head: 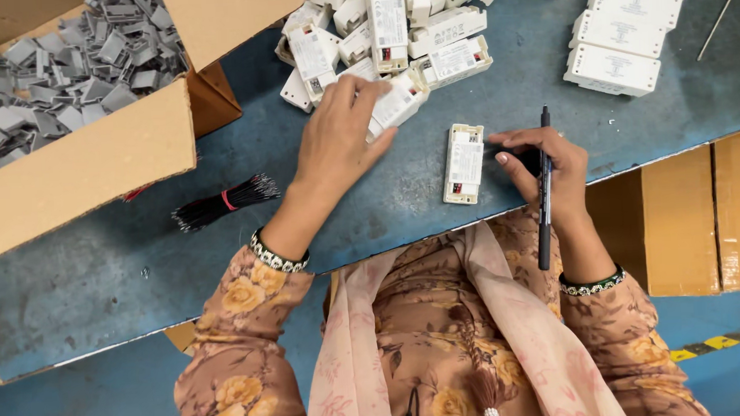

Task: The person arranges white plastic electrical components on a blue workbench and writes on them with a black pen. They repeatedly pick up components, align them in rows, mark each one, and stack the marked items to the side.

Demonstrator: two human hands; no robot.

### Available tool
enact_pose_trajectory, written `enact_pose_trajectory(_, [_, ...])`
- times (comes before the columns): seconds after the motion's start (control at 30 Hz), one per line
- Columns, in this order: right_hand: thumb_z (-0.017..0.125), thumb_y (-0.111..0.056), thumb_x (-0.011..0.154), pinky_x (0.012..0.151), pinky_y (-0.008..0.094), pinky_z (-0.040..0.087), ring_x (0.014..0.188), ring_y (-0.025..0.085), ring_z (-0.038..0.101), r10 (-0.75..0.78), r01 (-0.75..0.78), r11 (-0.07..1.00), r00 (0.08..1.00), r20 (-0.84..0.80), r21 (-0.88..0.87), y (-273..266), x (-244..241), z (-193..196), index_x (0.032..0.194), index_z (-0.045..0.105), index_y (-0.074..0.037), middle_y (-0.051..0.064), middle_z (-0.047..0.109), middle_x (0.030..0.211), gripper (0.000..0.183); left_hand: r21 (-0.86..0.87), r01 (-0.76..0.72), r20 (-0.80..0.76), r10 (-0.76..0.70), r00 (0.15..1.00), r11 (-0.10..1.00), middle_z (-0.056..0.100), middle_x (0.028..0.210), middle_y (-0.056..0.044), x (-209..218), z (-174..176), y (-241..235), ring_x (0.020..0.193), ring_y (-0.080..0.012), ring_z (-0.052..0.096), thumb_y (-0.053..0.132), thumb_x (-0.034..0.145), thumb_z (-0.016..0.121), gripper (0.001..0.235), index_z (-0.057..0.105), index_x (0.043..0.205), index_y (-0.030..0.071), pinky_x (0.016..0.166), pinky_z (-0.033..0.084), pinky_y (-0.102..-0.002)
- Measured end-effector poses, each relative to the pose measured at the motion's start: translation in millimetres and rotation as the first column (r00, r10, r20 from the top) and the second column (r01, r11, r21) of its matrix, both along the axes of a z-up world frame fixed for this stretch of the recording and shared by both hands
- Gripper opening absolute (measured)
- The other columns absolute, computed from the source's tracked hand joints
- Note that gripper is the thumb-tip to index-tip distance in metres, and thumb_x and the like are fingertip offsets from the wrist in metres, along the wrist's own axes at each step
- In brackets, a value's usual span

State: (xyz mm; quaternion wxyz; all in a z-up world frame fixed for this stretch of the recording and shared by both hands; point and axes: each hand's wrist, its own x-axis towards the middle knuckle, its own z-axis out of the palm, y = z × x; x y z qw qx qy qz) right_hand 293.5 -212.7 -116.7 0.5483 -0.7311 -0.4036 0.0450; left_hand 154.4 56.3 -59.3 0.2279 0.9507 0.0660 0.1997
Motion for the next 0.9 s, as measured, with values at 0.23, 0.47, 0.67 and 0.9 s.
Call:
enact_pose_trajectory(0.23, [0.087, -0.011, 0.078, 0.115, 0.041, 0.041, 0.134, 0.031, 0.058, 0.179, -0.169, 0.984, 0.956, 0.233, -0.06, 5.1, 3.1, 14.7, 0.102, 0.066, -0.008, 0.015, 0.07, 0.131, 0.032, -0.952, -0.162, -0.24, -0.306, 0.921, 0.258, 0.071, 0.102, -0.016, -10.5, -36.7, -24.8, 0.078, -0.0227, 0.073, 0.033, 0.102, 0.056, 0.041, 0.052, 0.134, 0.006, 0.061, 0.059, -0.034])
enact_pose_trajectory(0.47, [0.09, -0.025, 0.072, 0.115, 0.043, 0.042, 0.138, 0.032, 0.056, 0.33, -0.298, 0.94, 0.917, 0.225, -0.167, 16.2, -2.2, 19.2, 0.108, 0.067, -0.011, 0.011, 0.067, 0.139, 0.045, -0.971, -0.235, -0.203, -0.397, 0.895, -0.034, 0.07, 0.12, -0.023, -23.4, -53.0, -10.8, 0.092, -0.0262, 0.079, 0.033, 0.104, 0.056, 0.053, 0.039, 0.143, 0.001, 0.077, 0.066, -0.037])
enact_pose_trajectory(0.67, [0.089, -0.032, 0.067, 0.109, 0.044, 0.046, 0.13, 0.035, 0.056, 0.377, -0.321, 0.914, 0.897, 0.229, -0.249, 13.8, 3.7, 27.2, 0.116, 0.067, -0.011, 0.009, 0.061, 0.146, 0.057, -0.659, -0.227, -0.504, -0.197, 0.841, 0.717, 0.073, 0.075, -0.019, -23.8, -28.5, -14.3, 0.059, -0.0276, 0.075, 0.039, 0.098, 0.054, 0.055, 0.04, 0.141, 0.006, 0.052, 0.059, -0.04])
enact_pose_trajectory(0.9, [0.082, -0.031, 0.073, 0.088, 0.041, 0.053, 0.101, 0.032, 0.057, 0.442, -0.258, 0.818, 0.854, 0.276, -0.514, 4.5, 3.6, 51.7, 0.118, 0.07, -0.016, -0.003, 0.063, 0.147, 0.049, 0.038, 0.014, -0.316, -0.001, 0.949, 0.999, 0.068, 0.065, -0.019, -2.4, -19.6, -12.0, 0.065, -0.0424, 0.069, 0.048, 0.102, 0.056, 0.041, 0.06, 0.12, 0.012, 0.056, 0.054, -0.054])
